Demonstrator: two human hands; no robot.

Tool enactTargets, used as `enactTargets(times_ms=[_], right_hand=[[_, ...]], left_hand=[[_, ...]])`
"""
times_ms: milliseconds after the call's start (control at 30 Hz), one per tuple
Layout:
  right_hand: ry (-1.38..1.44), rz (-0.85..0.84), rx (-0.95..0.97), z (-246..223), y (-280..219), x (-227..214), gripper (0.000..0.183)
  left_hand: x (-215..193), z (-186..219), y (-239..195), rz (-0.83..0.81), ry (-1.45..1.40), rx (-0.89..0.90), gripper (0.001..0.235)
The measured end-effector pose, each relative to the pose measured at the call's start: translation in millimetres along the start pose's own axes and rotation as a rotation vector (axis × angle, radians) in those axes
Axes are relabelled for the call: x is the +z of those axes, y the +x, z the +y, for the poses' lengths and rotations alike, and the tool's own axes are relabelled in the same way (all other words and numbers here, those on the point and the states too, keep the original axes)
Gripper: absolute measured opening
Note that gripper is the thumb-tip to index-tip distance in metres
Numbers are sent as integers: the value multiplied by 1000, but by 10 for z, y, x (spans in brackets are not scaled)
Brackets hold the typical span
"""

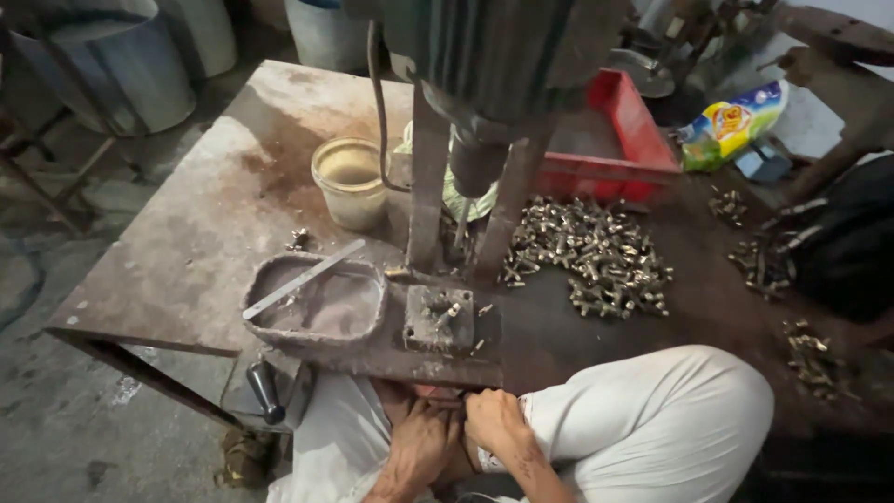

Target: The person sits at a bench tapping machine and threads small brass fittings one at a time. They place each fitting under the machine's rotating tap, operate the machine to cut threads, then drop the finished fitting into a pile and pick the next one.

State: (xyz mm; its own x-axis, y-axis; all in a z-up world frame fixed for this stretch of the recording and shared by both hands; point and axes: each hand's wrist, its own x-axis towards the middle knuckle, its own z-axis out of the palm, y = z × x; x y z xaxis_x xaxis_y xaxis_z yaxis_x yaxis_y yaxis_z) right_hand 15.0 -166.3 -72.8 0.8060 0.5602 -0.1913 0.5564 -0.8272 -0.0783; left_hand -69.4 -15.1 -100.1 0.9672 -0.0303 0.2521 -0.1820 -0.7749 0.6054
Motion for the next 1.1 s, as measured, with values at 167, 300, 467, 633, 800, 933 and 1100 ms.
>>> enactTargets(times_ms=[167, 300, 467, 633, 800, 933, 1100], right_hand=[[16, -78, 107, -28, -294, -320, 22], [29, -66, 139, -61, -625, -590, 21], [213, -22, 268, -244, -969, -1216, 27], [310, 47, 214, -494, -1223, -1750, 48], [405, -29, 89, -785, -1284, -1761, 42], [361, -98, 15, -874, -1125, -1536, 40], [351, -98, 10, -747, -828, -1071, 33]], left_hand=[[-290, 375, 20, 64, 119, 108, 28], [-313, 534, -2, 93, 171, 134, 30], [-566, 773, 62, -61, 297, 48, 28], [-1173, 968, 27, -85, 453, 109, 23], [-1204, 718, -523, -11, 439, 16, 28], [-736, 147, -859, -83, 534, -21, 18], [-465, 67, -783, 179, 529, 0, 18]])
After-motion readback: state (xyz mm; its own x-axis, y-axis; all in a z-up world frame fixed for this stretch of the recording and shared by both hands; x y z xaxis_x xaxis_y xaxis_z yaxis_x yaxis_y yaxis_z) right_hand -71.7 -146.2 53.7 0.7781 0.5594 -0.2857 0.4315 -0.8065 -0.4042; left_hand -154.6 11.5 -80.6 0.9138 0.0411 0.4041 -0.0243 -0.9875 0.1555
